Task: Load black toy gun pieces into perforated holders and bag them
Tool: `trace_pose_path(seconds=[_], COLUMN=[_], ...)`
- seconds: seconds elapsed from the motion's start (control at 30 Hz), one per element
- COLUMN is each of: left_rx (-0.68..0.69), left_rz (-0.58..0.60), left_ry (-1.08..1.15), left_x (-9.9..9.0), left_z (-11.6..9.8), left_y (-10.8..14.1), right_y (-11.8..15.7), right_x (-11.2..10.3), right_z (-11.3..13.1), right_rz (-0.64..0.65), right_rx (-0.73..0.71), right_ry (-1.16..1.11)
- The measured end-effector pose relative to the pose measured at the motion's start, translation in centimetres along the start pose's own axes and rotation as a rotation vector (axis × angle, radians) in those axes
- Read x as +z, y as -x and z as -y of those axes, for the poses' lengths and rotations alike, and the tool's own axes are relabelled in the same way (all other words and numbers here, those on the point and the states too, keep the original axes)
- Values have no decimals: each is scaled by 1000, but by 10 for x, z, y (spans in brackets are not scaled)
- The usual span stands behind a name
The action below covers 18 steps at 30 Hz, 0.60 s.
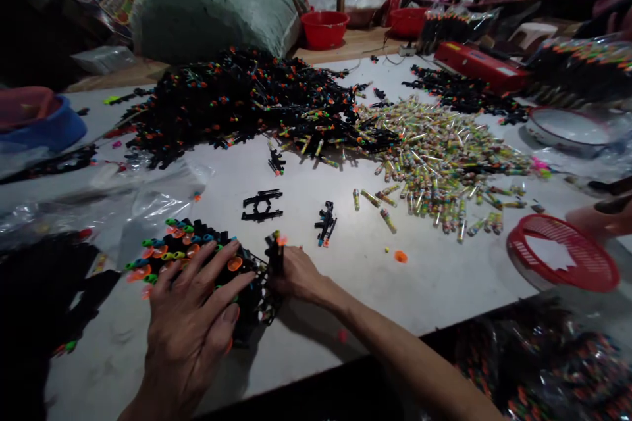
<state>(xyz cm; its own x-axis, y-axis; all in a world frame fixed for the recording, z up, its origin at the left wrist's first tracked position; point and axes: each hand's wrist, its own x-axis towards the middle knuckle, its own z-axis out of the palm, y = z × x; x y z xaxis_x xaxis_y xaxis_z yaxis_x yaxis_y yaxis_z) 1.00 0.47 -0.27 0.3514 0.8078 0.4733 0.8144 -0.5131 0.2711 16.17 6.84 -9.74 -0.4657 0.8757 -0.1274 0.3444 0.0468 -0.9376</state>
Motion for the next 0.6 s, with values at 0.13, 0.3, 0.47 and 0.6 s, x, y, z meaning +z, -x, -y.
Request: trace_pose_path(seconds=[0.13, 0.3, 0.47, 0.6], left_rx=[70, 67, 154, 30], left_rz=[-2, -44, -12, 8], left_ry=[-49, -32, -78, -12], left_x=[2, 8, 7, 2], left_z=[4, 10, 15, 5], left_y=[1, 2, 4, 1], right_y=[-1, -4, -7, -6], right_x=[-1, -3, -9, -4], right_z=[0, -1, -1, 5], right_rz=[32, 12, 53, 14], right_rx=[66, 50, 246, 55], right_ry=[-72, -95, -327, 100])
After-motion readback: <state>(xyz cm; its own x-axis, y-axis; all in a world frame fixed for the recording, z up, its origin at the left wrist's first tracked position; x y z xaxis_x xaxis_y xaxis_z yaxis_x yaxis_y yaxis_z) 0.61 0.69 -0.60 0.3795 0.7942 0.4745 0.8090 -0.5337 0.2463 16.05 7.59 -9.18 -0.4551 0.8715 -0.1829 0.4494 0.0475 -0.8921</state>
